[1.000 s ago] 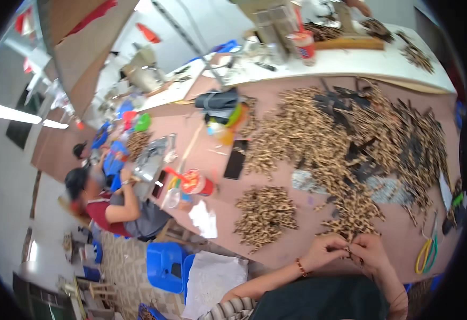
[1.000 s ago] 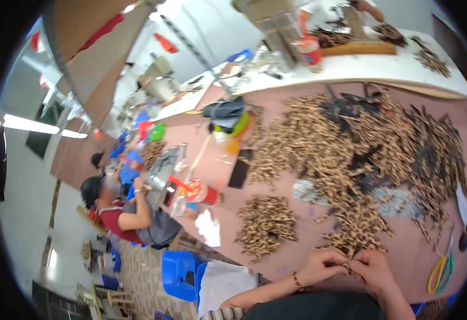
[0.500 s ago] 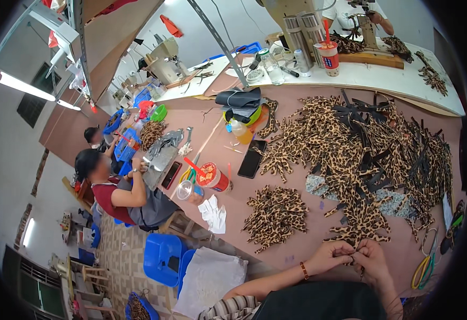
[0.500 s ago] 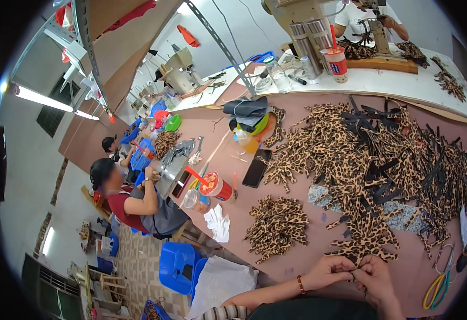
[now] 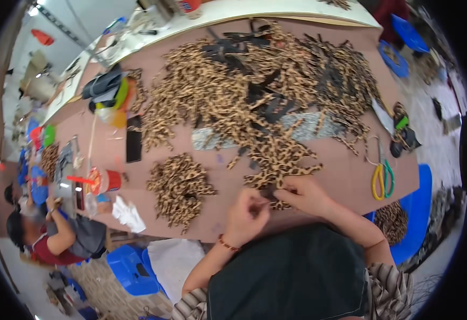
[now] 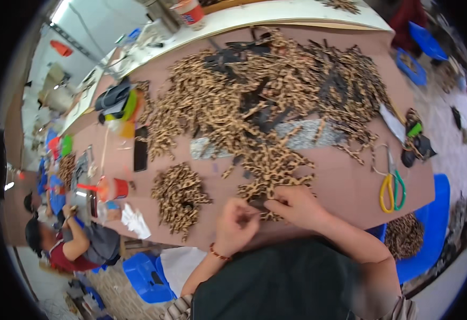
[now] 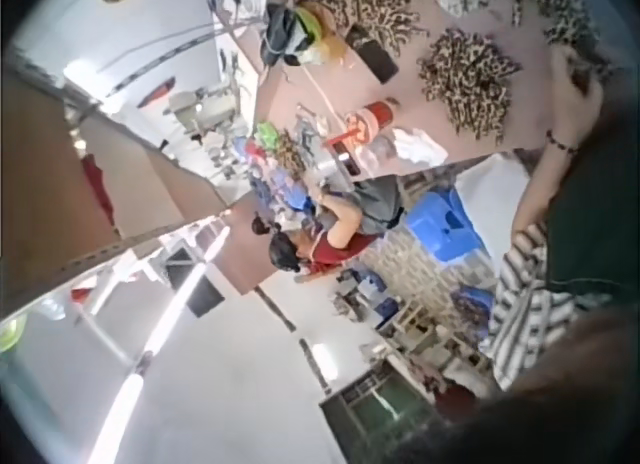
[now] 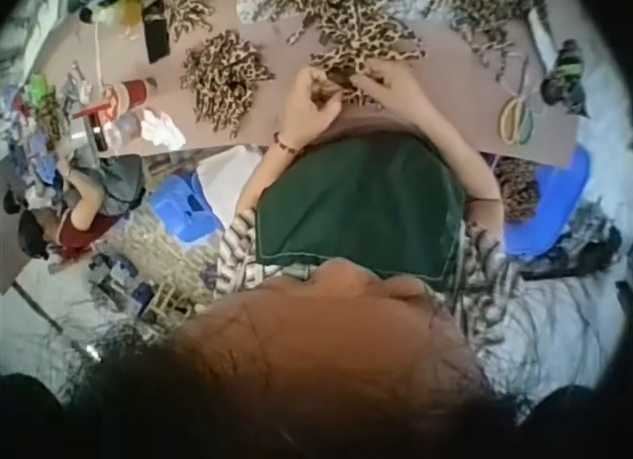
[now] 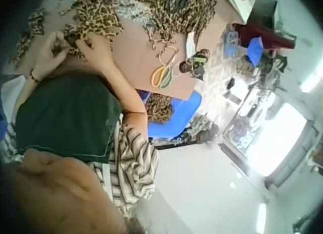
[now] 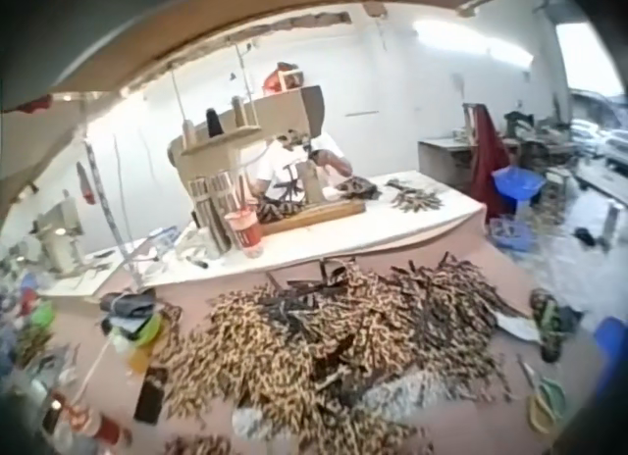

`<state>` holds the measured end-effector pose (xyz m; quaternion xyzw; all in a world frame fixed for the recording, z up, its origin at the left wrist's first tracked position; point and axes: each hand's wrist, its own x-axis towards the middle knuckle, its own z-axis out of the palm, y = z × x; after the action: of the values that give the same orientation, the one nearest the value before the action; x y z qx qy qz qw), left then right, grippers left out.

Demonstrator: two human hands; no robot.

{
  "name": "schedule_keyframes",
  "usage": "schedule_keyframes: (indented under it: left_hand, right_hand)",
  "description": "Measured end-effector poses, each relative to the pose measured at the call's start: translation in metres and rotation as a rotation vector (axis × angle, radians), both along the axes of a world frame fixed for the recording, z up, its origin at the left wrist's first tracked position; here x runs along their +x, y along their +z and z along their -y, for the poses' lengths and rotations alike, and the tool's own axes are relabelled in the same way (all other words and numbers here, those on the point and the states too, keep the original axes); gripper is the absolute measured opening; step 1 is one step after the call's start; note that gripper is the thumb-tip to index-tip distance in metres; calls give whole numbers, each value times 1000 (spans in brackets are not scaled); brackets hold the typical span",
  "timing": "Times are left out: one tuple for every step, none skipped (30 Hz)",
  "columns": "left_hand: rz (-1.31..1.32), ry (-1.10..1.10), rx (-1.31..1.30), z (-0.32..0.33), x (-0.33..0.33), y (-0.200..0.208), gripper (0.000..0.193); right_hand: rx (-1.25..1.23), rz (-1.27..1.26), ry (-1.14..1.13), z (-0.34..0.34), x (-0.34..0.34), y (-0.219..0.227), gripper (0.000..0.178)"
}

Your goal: The person folds patterned straps into components by hand, gathers the assembled pieces, and places them into a blue plastic bin.

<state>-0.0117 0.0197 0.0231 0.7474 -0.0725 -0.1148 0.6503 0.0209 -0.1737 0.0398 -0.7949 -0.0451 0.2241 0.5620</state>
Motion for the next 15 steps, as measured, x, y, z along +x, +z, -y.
schedule_keyframes:
  left_hand:
    - [-2, 39, -5, -1, 0, -1, 23]
    - [1, 94, 1, -6, -2, -2, 23]
    - [-3, 81, -7, -10, -3, -4, 23]
    - [-14, 96, 19, -13, -3, -7, 23]
    - [-28, 119, 48, -16, -7, -9, 23]
    - [-44, 114, 81, -17, -11, -9, 22]
    - [-47, 115, 80, -19, -12, -10, 22]
    - [23, 121, 174, -21, -13, -9, 20]
    - [93, 126, 267, -23, -13, -9, 18]
    - [92, 124, 266, -27, -14, -6, 18]
    - [53, 48, 343, -31, -14, -1, 18]
    - [13, -28, 420, -32, -14, 3, 19]
    - [15, -29, 418, -31, -13, 7, 19]
    - [249, -25, 507, -28, -10, 11, 21]
    - [486, -20, 596, -28, -7, 14, 24]
  right_hand:
    - [-1, -34, -11, 4, 0, -1, 25]
    - [-12, -41, -27, 6, -2, -1, 25]
    - [-47, -64, -18, 8, -5, -2, 24]
    - [-79, -87, -6, 10, -6, -2, 23]
    - [-82, -91, -6, 11, -10, -3, 23]
    - [-157, 26, 24, 12, -14, -3, 24]
    - [-231, 143, 55, 12, -17, -5, 26]
    - [-232, 142, 55, 13, -21, -7, 26]
    - [-340, 260, 73, 14, -24, -11, 27]
    - [-448, 378, 91, 16, -27, -13, 29]
    - [-449, 379, 91, 18, -28, -10, 29]
    - [-479, 366, 103, 22, -29, -3, 29]
    - [-509, 353, 115, 25, -30, 1, 30]
    - [-512, 353, 113, 26, -32, -1, 30]
    - [-582, 472, 162, 25, -36, -1, 31]
